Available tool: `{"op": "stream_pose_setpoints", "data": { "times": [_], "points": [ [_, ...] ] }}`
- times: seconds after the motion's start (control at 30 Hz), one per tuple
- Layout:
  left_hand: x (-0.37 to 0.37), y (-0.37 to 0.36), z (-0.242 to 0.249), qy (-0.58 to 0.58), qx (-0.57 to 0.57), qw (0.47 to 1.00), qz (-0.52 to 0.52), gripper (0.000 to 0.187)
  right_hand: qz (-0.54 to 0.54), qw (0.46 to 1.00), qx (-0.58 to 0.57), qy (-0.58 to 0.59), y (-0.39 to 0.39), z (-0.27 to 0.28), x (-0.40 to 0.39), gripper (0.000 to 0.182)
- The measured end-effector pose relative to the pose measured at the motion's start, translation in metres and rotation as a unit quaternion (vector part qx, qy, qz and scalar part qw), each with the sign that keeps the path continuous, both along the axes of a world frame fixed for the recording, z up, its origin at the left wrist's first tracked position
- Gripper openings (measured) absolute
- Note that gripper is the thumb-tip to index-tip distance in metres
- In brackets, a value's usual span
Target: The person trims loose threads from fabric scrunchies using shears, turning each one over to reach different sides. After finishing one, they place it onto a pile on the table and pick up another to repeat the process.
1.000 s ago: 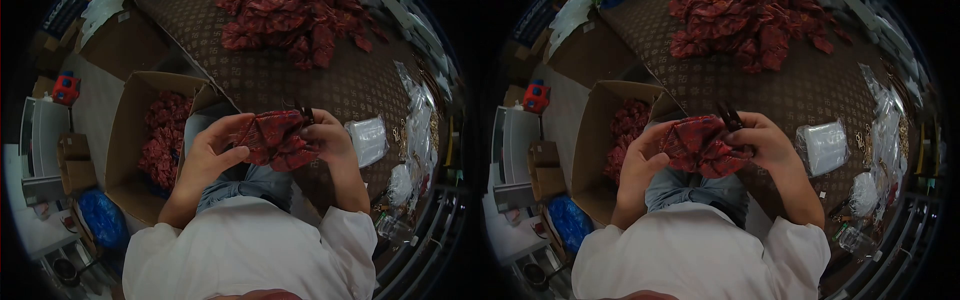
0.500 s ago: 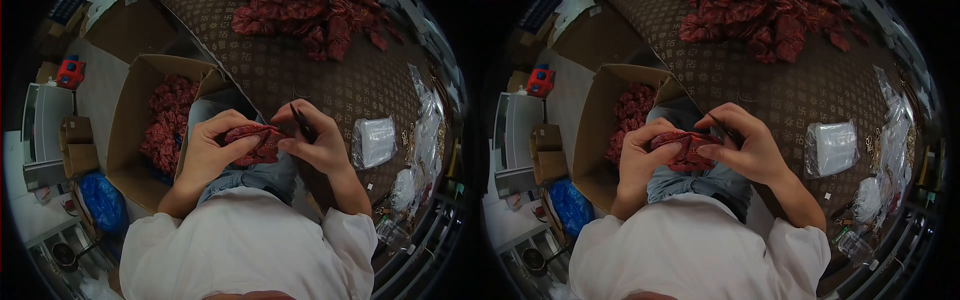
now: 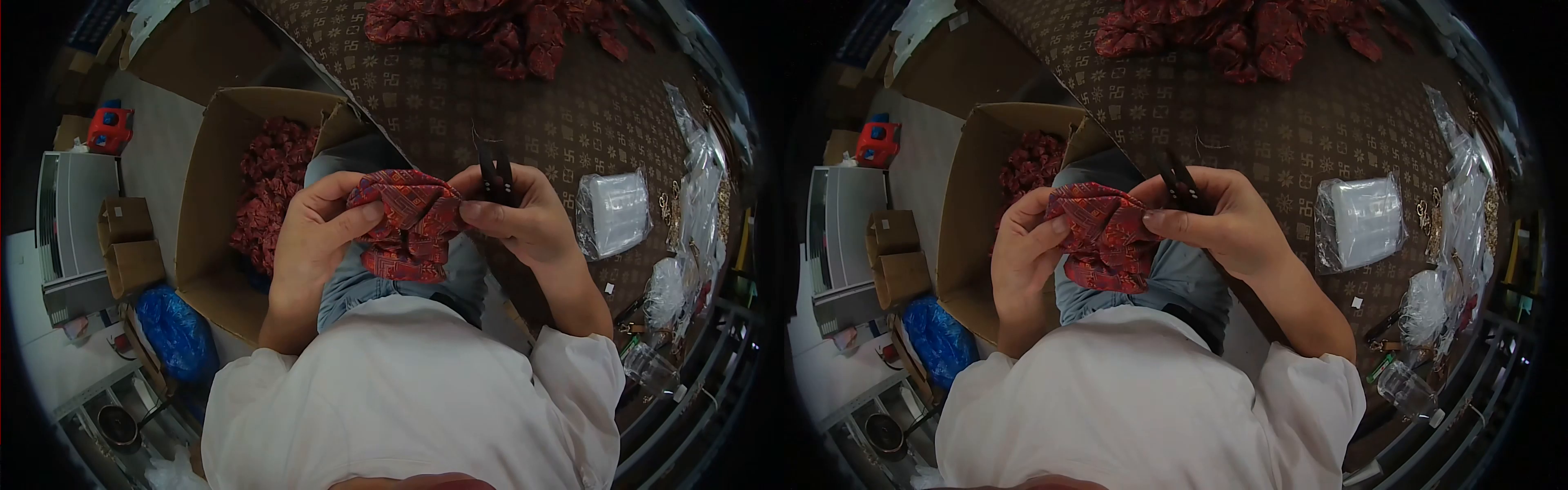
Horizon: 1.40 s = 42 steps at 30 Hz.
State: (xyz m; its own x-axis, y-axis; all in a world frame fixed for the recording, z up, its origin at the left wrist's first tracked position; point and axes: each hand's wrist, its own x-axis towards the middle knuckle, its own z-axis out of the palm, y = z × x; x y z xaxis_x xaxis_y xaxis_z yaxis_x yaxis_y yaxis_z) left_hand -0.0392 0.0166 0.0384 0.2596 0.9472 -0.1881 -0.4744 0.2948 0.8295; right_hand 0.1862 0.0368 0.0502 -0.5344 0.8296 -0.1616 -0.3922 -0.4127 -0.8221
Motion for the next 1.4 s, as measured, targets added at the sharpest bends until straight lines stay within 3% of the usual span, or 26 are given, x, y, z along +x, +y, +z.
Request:
{"op": "stream_pose_setpoints", "data": {
  "times": [0.23,0.3,0.33,0.4,0.43,0.5,0.63,0.7,0.8,0.83,0.9,1.2,1.3,1.4],
  "points": [
    [0.004,-0.002,0.005,-0.009,0.008,1.000,0.003,0.027,0.025,0.999,-0.026,0.018,0.006,-0.014,0.010,0.024],
    [0.005,-0.003,0.006,0.062,0.093,0.994,0.016,0.031,-0.047,0.990,0.007,-0.129,0.007,-0.011,0.005,0.023],
    [0.006,-0.005,0.008,0.064,0.092,0.994,0.019,0.031,-0.044,0.991,0.006,-0.128,0.006,-0.011,0.002,0.023],
    [0.008,-0.007,0.010,0.111,0.092,0.989,0.028,0.033,-0.113,0.958,0.131,-0.229,0.003,-0.011,-0.003,0.021],
    [0.009,-0.008,0.009,0.111,0.090,0.989,0.028,0.033,-0.112,0.958,0.129,-0.230,0.001,-0.011,-0.005,0.021],
    [0.011,-0.009,0.008,0.144,0.114,0.983,0.006,0.035,-0.133,0.905,0.318,-0.248,-0.002,-0.012,-0.007,0.018],
    [0.023,-0.012,0.008,0.147,0.117,0.982,-0.015,0.037,-0.088,0.890,0.382,-0.232,-0.006,-0.013,-0.016,0.018],
    [0.030,-0.011,0.005,0.194,0.214,0.957,0.024,0.037,-0.080,0.963,0.153,-0.206,-0.007,-0.011,-0.013,0.018],
    [0.026,-0.013,0.002,0.265,0.237,0.934,0.013,0.038,-0.128,0.985,0.059,-0.103,-0.005,-0.016,-0.012,0.017],
    [0.024,-0.014,0.004,0.266,0.237,0.934,0.014,0.038,-0.126,0.985,0.059,-0.103,-0.004,-0.017,-0.011,0.017],
    [0.022,-0.016,0.009,0.204,0.099,0.974,-0.023,0.038,-0.103,0.992,0.011,-0.069,-0.003,-0.019,-0.009,0.016],
    [0.006,-0.005,0.001,0.132,0.197,0.969,0.063,0.042,-0.076,0.986,-0.136,0.060,0.007,-0.040,-0.002,0.016],
    [0.003,-0.004,-0.002,0.084,0.163,0.980,0.072,0.044,-0.056,0.989,-0.115,0.080,0.009,-0.046,0.001,0.016],
    [0.004,-0.001,-0.005,0.113,0.156,0.978,0.083,0.042,-0.039,0.981,-0.141,0.126,0.010,-0.049,0.003,0.015]
  ]
}}
